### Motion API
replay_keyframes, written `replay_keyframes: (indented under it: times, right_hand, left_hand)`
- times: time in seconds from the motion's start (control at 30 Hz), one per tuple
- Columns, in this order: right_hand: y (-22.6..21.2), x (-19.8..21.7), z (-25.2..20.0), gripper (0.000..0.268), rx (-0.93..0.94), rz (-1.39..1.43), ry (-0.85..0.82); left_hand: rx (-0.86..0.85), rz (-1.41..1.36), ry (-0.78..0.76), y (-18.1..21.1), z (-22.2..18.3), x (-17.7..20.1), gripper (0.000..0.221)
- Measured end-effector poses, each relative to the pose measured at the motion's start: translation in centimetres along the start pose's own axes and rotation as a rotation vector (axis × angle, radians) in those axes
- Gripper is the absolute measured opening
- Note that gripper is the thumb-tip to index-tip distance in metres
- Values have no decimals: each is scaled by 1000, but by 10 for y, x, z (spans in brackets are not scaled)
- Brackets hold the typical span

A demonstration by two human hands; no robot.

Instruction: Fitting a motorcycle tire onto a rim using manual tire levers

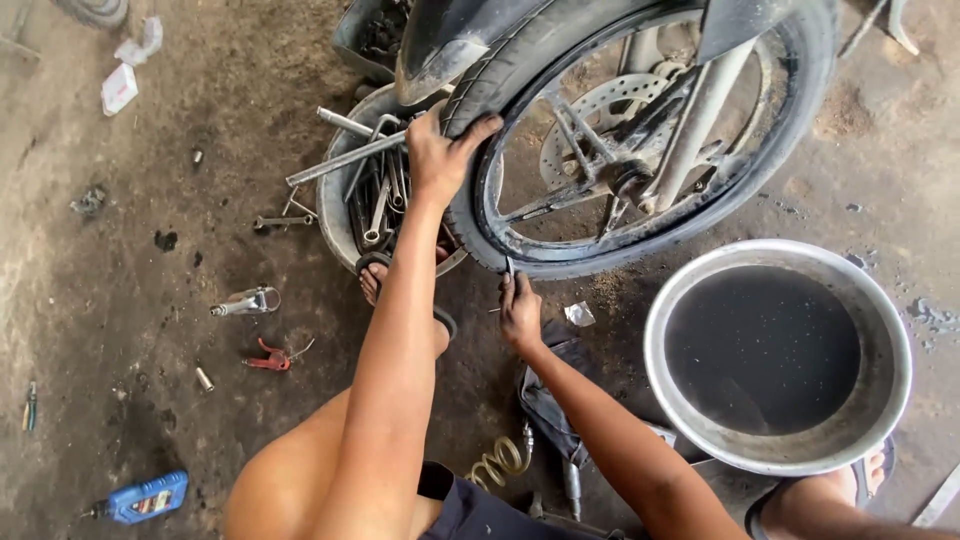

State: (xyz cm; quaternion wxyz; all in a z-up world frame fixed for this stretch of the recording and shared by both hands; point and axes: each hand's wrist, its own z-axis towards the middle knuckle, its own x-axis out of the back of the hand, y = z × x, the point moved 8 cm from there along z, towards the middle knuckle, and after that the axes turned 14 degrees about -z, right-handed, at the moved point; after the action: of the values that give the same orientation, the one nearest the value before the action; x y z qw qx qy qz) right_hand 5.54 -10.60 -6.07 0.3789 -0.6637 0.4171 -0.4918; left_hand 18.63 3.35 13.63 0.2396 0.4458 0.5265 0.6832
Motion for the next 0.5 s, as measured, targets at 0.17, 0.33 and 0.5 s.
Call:
replay_keyframes:
  times: [0.17, 0.33, 0.5]
  right_hand:
    - [15, 3, 5, 26, 63, 37, -90]
    - [17, 17, 4, 26, 23, -21, -166]
    - [18, 19, 9, 27, 54, -48, -209]
  left_hand:
    - [-122, 153, -133, 56, -22, -13, 103]
    - [-428, 417, -216, 130, 6, -75, 99]
    - [12, 357, -413, 96, 20, -98, 62]
